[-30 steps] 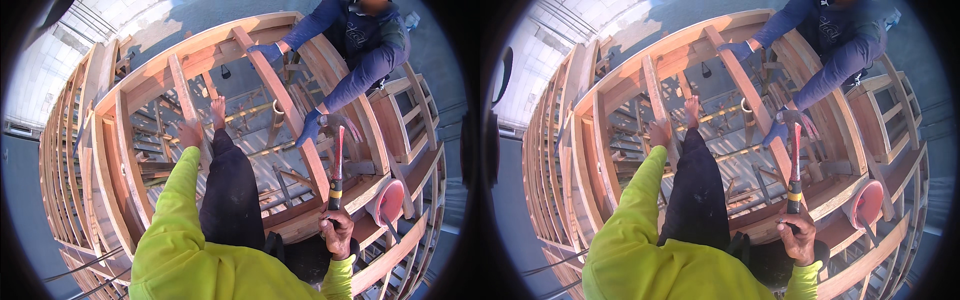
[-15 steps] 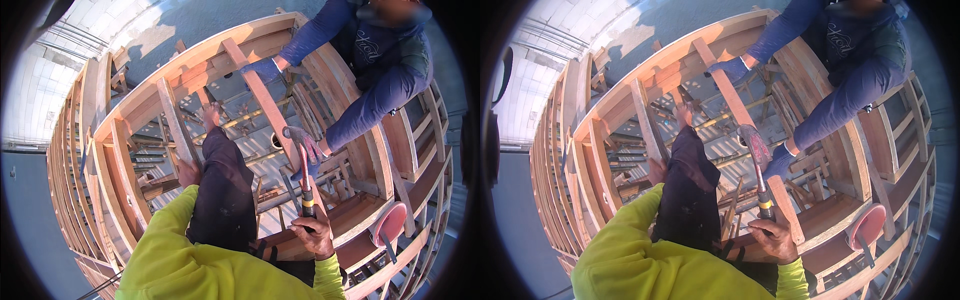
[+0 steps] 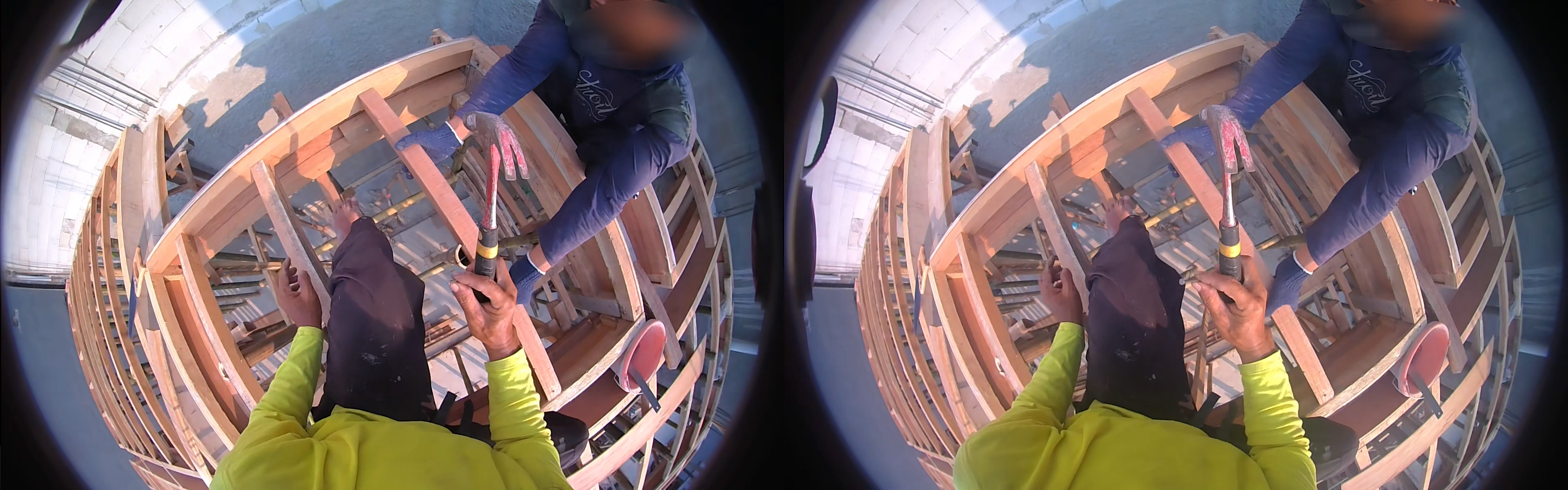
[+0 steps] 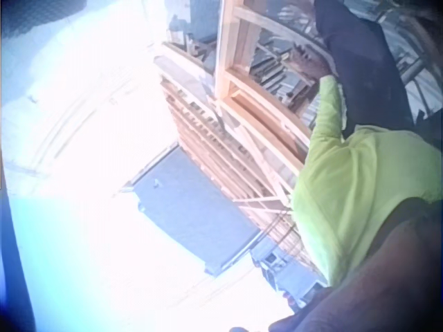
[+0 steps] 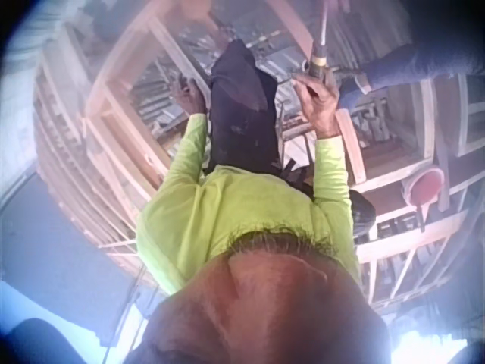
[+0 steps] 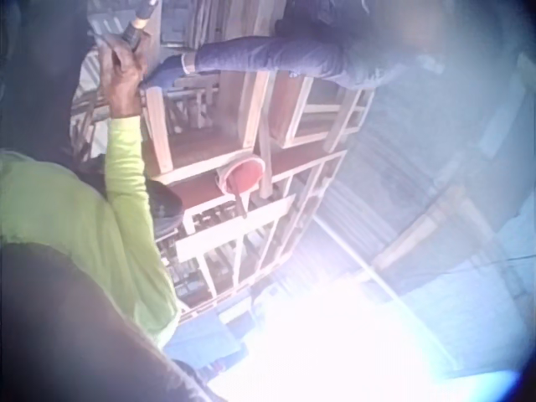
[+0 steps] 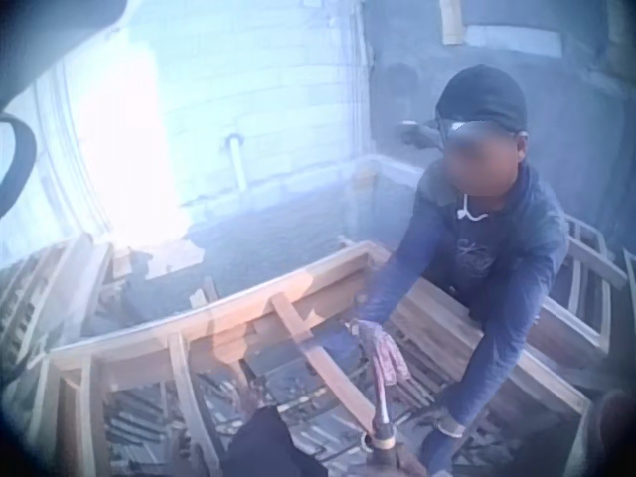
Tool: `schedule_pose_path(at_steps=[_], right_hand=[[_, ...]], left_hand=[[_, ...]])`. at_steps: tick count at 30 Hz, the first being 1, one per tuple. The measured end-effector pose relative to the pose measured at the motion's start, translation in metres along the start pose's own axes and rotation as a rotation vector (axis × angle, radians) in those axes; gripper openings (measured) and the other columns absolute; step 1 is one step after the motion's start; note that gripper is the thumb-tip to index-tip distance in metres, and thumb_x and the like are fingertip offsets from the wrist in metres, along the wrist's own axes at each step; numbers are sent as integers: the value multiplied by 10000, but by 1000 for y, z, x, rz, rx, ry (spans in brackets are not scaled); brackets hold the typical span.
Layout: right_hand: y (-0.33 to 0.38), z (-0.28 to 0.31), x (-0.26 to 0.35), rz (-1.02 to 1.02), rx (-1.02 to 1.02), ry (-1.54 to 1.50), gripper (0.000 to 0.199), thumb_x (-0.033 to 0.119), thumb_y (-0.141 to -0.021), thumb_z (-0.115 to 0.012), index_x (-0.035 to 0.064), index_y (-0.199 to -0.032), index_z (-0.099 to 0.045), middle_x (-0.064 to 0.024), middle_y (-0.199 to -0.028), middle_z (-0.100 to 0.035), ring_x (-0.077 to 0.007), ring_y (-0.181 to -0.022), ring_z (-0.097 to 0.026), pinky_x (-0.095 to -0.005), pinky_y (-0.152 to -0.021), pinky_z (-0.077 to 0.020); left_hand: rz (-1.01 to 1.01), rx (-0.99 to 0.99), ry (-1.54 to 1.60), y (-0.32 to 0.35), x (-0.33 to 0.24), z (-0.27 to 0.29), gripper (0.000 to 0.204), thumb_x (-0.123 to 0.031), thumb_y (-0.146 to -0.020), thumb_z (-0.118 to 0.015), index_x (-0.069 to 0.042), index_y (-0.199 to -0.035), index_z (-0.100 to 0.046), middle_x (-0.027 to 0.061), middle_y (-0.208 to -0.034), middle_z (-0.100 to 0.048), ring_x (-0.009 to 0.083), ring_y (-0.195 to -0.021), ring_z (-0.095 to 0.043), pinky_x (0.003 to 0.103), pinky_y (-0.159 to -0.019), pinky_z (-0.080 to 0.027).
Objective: The person assembles a curved wooden frame by positioning planks and driving nails with a hammer. They repeatedly pick nails from a bucket, align wood pieces, and hammer them into place while another worker assists nearby.
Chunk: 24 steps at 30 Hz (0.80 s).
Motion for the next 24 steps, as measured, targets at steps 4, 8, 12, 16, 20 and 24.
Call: schedule_pose_path(at_steps=[4, 8, 12, 16, 20, 24], right_hand=[[-42, -73, -28, 13, -21, -26, 141, 14, -865, -760, 17, -994, -704, -101, -937, -628, -202, -827, -628, -310, -714, -506], [-71, -133, -47, -58, -49, -108, 131, 19, -883, -746, 17, -1009, -710, -76, -957, -615, -170, -833, -618, -289, -721, -505], [-97, -157, -71, -83, -39, -56, 200, 20, -866, -755, 34, -1062, -719, -93, -948, -603, -205, -810, -615, -305, -694, -502], [-107, -156, -94, -59, -18, 32, 479, -23, -868, -717, 44, -1327, -600, -132, -947, -596, -249, -779, -620, -339, -693, -510], [-81, -165, -106, -216, 11, -109, 710, 45, -900, -689, -10, -1514, -337, -160, -1008, -618, -219, -863, -640, -339, -755, -524], [-65, -161, -128, -370, 105, -92, 651, 93, -899, -690, -45, -1449, -369, -136, -921, -631, -201, -811, -640, -354, -741, -528]], left_hand=[[-320, 528, 453, -74, -118, -19, 295, -17, -842, -697, -33, -1135, -733, 78, -944, -660, 133, -772, -621, 258, -688, -501], [-552, 796, 516, -104, -145, -61, 294, -12, -817, -752, -46, -1108, -747, 88, -977, -690, 171, -807, -662, 284, -706, -533], [-541, 686, 577, -121, -126, -97, 238, -8, -835, -749, -11, -1072, -742, 105, -994, -683, 187, -870, -671, 289, -741, -545], [-345, 497, 777, -171, -110, -164, 87, -14, -877, -700, -11, -956, -737, 69, -896, -685, 141, -772, -646, 268, -697, -516], [-469, 337, 529, -279, -88, -240, 103, 28, -887, -648, 11, -965, -713, 83, -874, -710, 136, -763, -644, 272, -744, -511], [-484, 466, 286, -324, -82, -304, 96, -47, -902, -658, -8, -952, -730, 58, -892, -735, 121, -782, -640, 270, -746, -506]])
Point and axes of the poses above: each hand's wrist, its own y-axis away from the middle knuckle, its own z-axis out of the back of the hand, x = y × z, the point moved 1 cm from there along -y, towards the middle knuckle
